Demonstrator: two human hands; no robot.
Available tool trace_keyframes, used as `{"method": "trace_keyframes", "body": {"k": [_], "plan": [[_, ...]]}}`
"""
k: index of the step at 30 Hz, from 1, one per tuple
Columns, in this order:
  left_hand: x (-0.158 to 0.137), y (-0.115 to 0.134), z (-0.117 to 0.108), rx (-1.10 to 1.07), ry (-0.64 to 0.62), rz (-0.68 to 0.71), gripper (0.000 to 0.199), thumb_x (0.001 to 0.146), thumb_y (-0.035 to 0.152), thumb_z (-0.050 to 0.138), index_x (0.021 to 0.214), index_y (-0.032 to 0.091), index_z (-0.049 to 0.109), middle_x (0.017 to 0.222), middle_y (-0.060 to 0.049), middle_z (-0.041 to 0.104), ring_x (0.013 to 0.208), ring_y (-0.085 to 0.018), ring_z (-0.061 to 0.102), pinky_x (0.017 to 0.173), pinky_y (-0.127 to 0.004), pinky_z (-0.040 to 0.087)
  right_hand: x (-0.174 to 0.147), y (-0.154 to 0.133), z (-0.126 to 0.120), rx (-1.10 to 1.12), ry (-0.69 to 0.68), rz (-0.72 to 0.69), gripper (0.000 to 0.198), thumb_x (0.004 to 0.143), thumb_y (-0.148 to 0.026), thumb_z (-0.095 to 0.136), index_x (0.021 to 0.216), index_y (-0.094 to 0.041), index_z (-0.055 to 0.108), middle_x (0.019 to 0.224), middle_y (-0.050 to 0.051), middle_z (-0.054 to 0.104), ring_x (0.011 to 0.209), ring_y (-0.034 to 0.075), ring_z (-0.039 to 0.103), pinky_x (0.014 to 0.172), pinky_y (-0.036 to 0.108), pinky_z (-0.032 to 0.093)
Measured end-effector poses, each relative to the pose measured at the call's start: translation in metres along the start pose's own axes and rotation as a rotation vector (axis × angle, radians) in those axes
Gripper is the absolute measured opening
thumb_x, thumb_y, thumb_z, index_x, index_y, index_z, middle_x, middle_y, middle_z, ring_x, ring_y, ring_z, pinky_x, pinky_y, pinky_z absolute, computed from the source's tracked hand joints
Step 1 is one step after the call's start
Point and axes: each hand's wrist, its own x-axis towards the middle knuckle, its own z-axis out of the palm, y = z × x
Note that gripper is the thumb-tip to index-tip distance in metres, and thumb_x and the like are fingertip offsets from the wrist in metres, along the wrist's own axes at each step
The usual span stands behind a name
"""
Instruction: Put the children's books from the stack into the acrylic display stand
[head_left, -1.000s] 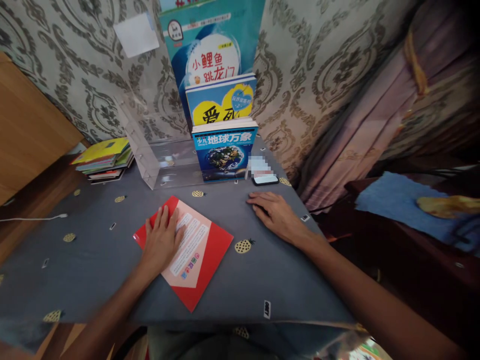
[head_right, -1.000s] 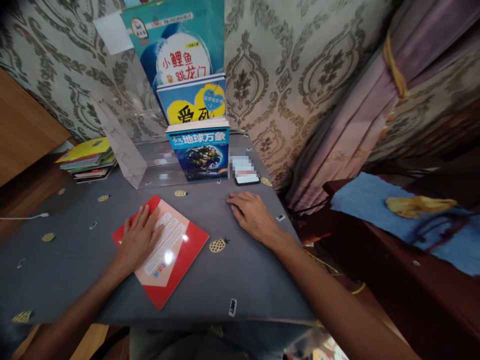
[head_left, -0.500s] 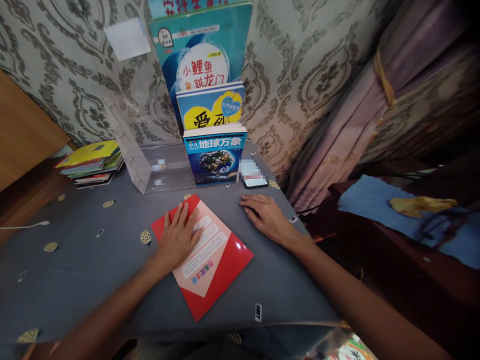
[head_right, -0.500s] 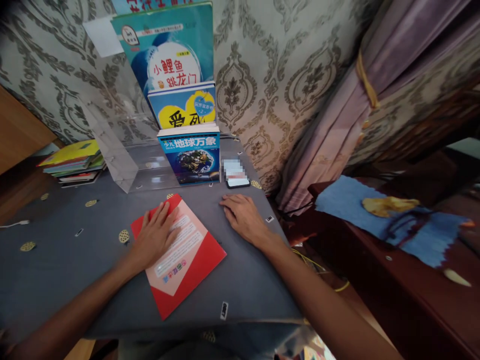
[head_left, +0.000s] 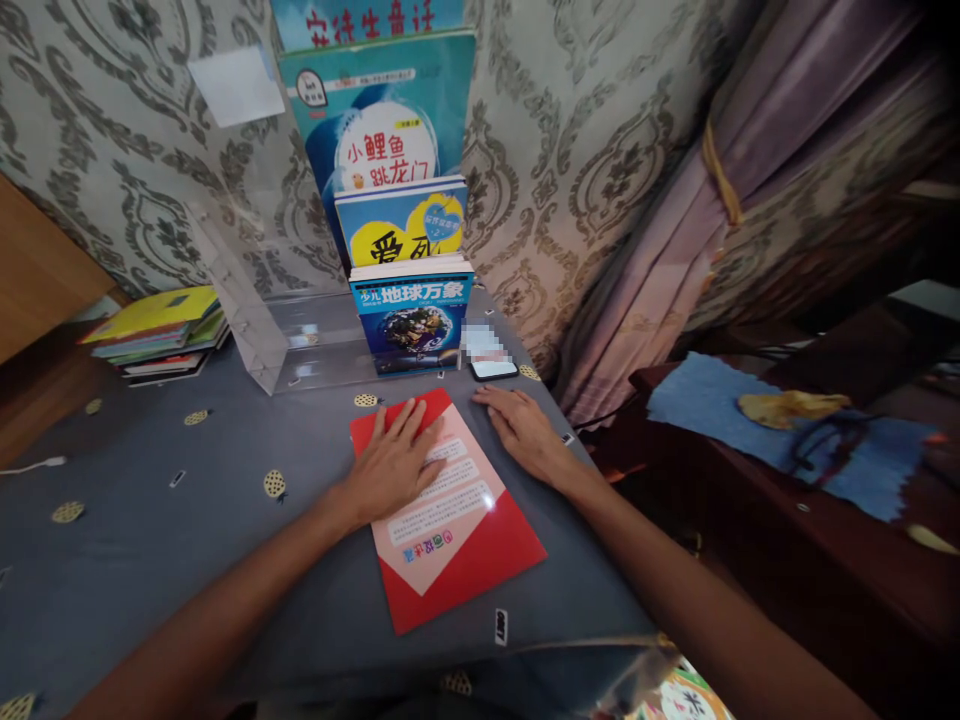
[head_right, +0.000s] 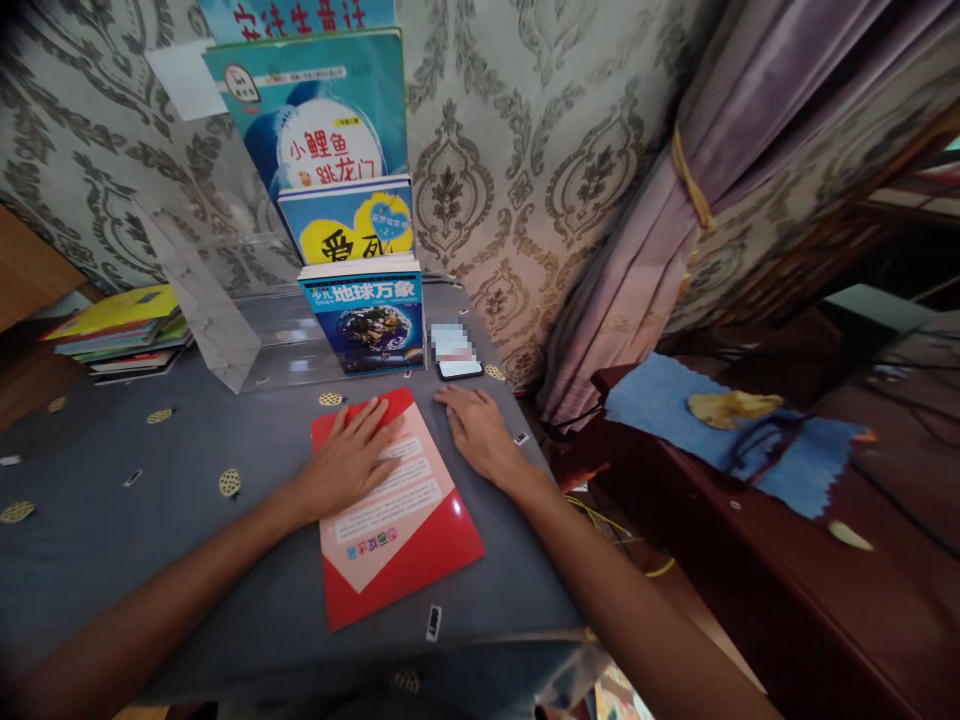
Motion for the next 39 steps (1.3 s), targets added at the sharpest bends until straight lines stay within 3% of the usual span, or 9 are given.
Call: {"method": "trace_keyframes", "body": {"k": [8,17,24,30,39], "plan": [[0.024,0.002,-0.002,-0.08,-0.024,0.176,0.061,0.103,0.053,0.033,0.154,0.021,0.034,0.163,-0.016,0.029,0.154,-0.03,0.02,0.122,-0.059,0.02,0.0,0.003,0.002,0.02,0.058,-0.012,0.042,0.097,-0.019,0.037,0.127,-0.023,0.066,0.133,0.009,0.068,0.128,0.027,0.06,0.111,0.052,0.042],[0.039,0.007,-0.003,-0.13,-0.006,0.199,0.06,0.102,0.054,0.037,0.151,0.02,0.04,0.161,-0.017,0.033,0.153,-0.031,0.024,0.121,-0.06,0.022,0.001,0.007,-0.001,-0.004,0.11,-0.015,0.04,0.092,-0.018,0.045,0.125,-0.02,0.068,0.128,0.011,0.07,0.121,0.028,0.063,0.106,0.047,0.049],[0.021,0.01,-0.006,-0.119,0.121,0.134,0.043,0.105,0.033,0.032,0.136,0.017,0.058,0.145,-0.014,0.058,0.141,-0.026,0.046,0.117,-0.052,0.036,-0.001,-0.002,-0.004,-0.059,0.058,-0.009,0.04,0.091,-0.015,0.045,0.124,-0.017,0.068,0.132,0.014,0.068,0.125,0.028,0.06,0.108,0.047,0.046],[-0.004,0.007,-0.001,-0.126,0.156,0.108,0.044,0.104,0.034,0.036,0.141,0.018,0.053,0.147,-0.012,0.055,0.142,-0.025,0.045,0.117,-0.05,0.039,0.0,-0.011,-0.008,-0.16,0.045,0.021,0.039,0.094,-0.018,0.044,0.125,-0.013,0.067,0.135,0.016,0.065,0.125,0.029,0.059,0.105,0.046,0.045],[-0.006,0.008,0.003,-0.113,0.171,0.106,0.044,0.103,0.032,0.038,0.141,0.017,0.054,0.149,-0.013,0.054,0.141,-0.026,0.046,0.116,-0.052,0.04,0.011,-0.01,-0.011,-0.216,0.044,0.065,0.032,0.098,-0.024,0.046,0.123,-0.015,0.065,0.122,0.015,0.069,0.117,0.029,0.06,0.101,0.044,0.046]]}}
